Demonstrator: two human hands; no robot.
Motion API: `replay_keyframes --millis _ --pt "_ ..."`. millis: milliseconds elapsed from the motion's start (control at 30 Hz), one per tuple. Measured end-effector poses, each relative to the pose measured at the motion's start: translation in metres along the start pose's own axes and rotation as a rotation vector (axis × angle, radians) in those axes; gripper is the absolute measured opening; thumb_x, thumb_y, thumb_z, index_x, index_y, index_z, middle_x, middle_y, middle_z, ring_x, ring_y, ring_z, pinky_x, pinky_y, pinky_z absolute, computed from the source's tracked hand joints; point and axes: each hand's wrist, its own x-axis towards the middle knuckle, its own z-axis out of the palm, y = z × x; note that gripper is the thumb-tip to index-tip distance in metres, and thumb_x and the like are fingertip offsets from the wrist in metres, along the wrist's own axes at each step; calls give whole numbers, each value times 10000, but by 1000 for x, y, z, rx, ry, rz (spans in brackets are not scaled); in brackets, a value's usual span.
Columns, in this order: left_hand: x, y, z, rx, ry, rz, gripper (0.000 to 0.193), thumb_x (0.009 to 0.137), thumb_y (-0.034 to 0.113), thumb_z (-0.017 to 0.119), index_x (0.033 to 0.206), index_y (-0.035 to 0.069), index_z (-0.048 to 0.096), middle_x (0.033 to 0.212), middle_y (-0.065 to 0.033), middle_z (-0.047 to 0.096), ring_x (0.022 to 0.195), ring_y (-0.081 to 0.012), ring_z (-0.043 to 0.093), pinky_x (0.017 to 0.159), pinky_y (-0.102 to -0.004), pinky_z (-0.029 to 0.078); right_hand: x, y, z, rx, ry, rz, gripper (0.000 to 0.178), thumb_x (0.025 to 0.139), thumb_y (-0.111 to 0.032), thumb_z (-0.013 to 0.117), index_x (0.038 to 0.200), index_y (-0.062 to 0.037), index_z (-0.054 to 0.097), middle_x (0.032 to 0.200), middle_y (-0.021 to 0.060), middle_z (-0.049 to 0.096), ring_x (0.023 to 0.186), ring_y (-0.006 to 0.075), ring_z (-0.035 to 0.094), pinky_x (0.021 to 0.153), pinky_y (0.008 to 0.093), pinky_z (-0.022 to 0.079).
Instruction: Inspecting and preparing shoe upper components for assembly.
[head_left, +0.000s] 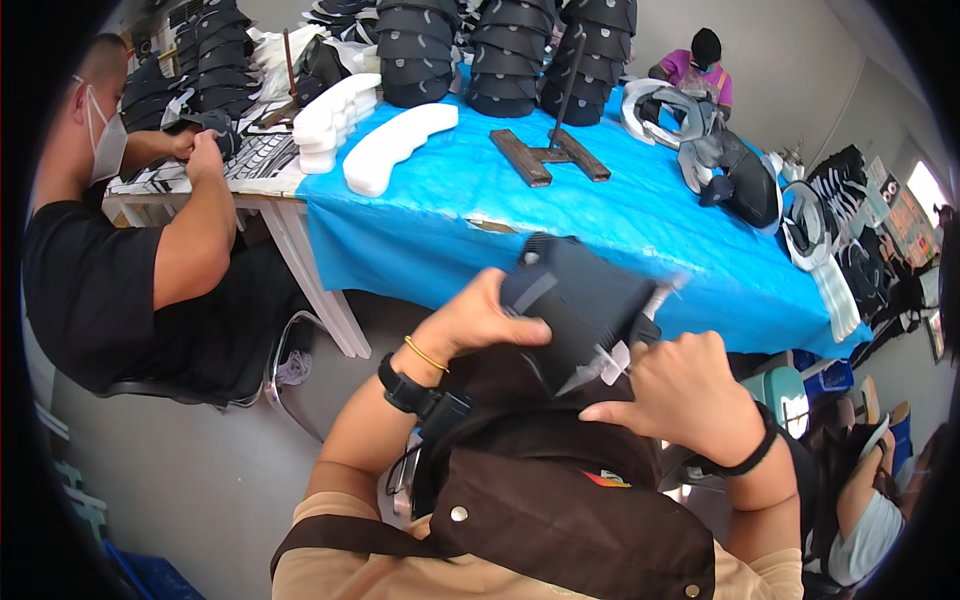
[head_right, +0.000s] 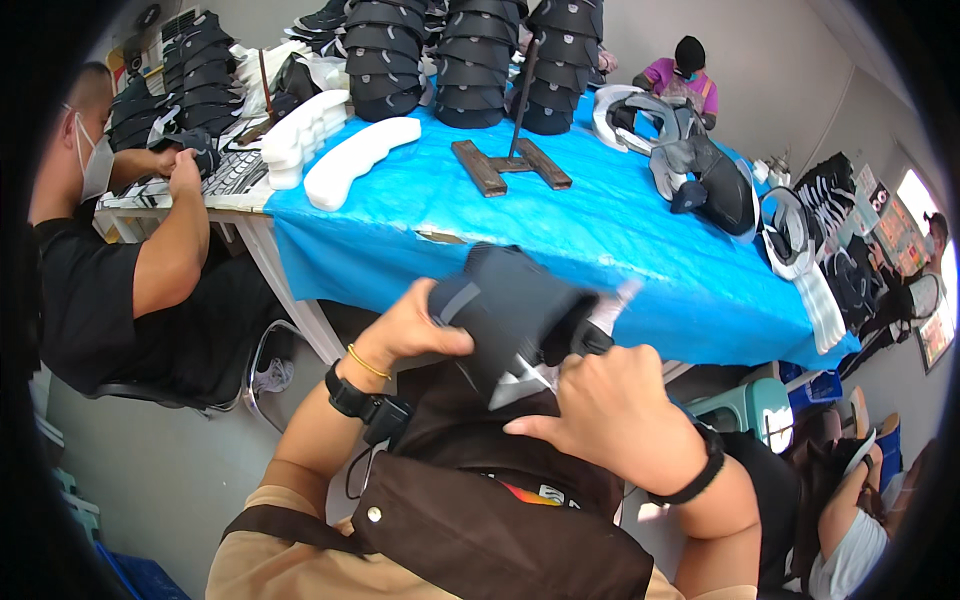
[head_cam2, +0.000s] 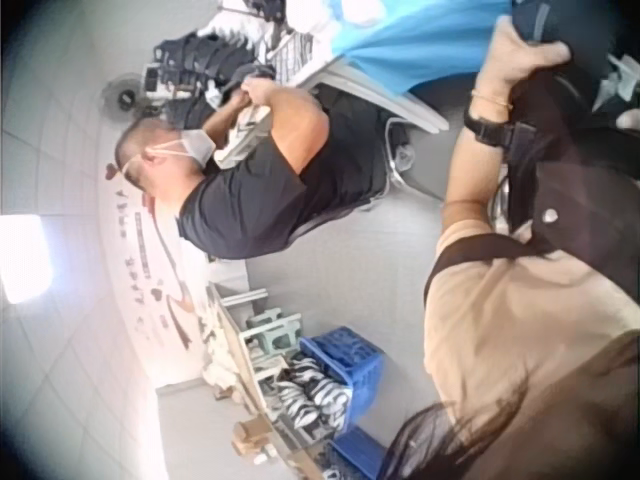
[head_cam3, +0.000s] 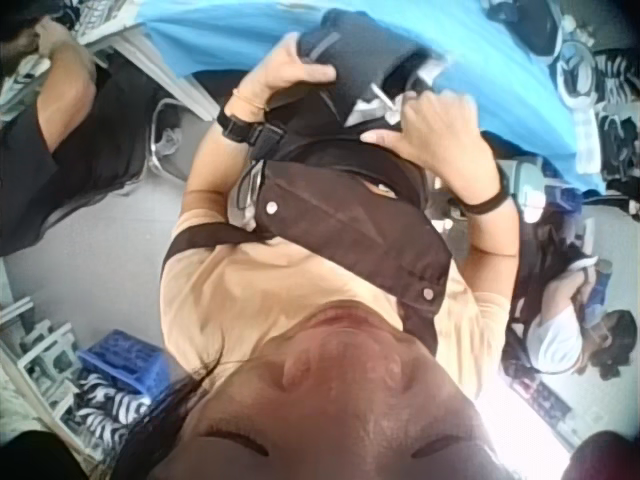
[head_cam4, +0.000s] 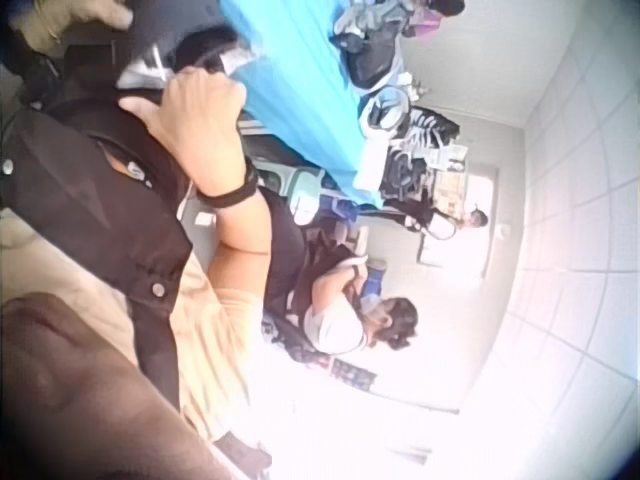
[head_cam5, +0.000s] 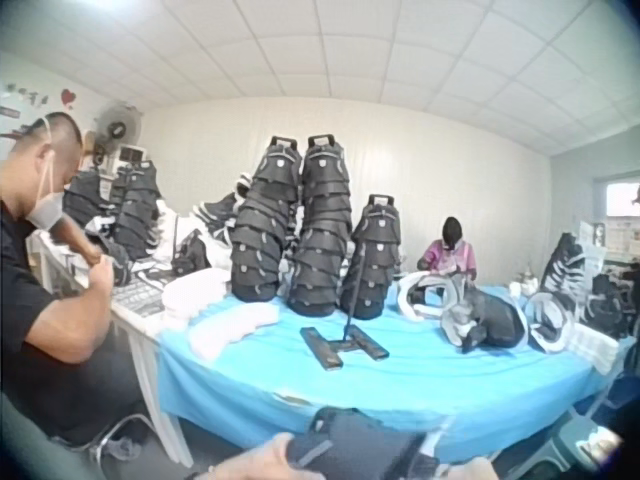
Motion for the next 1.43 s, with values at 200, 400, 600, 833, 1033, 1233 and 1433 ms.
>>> replay_keyframes --millis 200,400,600,833,1033,1233,1433 --pt "-16 -13 -33 -547 182 243 637 801 226 715 1322 -3 430 1244 -95 558 1133 -199 540 989 -341 405 14 12 -45 29 196 -162 270 822 -357 617 789 -90 595 571 47 580 493 203 573 419 340 359" --pt "-16 -21 -27 -733 206 256 651 834 340 659 1336 10 409 1277 -104 535 1169 -234 513 1017 -382 385 42 11 -49 202 451 -180 183 796 -239 653 908 -109 591 591 44 585 526 230 597 420 353 398" --pt "-22 -31 -19 -847 197 188 646 834 356 658 1327 11 422 1271 -103 540 1154 -232 523 1007 -379 392 47 18 -37 649 294 -170 338 822 -200 641 1134 -94 566 637 42 634 566 187 626 489 297 445" --pt "-22 -36 -14 -892 226 115 552 907 370 547 1319 22 430 1256 -112 549 1147 -235 530 998 -393 403 53 25 -36 828 297 -261 324 782 -105 622 1102 -63 591 812 63 649 790 214 618 684 308 479" --pt "-22 -34 -9 -921 139 13 553 933 400 478 1324 13 417 1264 -136 539 1131 -255 545 987 -411 419 62 27 -26 220 488 -537 341 635 -50 602 972 -97 633 1111 43 562 1084 241 495 859 356 424" --pt "-18 -41 4 -972 113 -57 522 936 383 482 1305 16 435 1230 -136 558 1110 -256 559 960 -409 445 67 22 -39 110 366 -641 277 641 -116 598 913 -80 638 1031 46 552 1026 209 485 823 353 395" --pt "-2 -46 2 -963 156 -27 491 941 383 480 1278 28 464 1193 -116 587 1078 -248 579 940 -401 458 66 11 -32 15 68 -303 424 606 -200 625 1012 -85 586 993 93 557 1069 219 504 812 408 378"
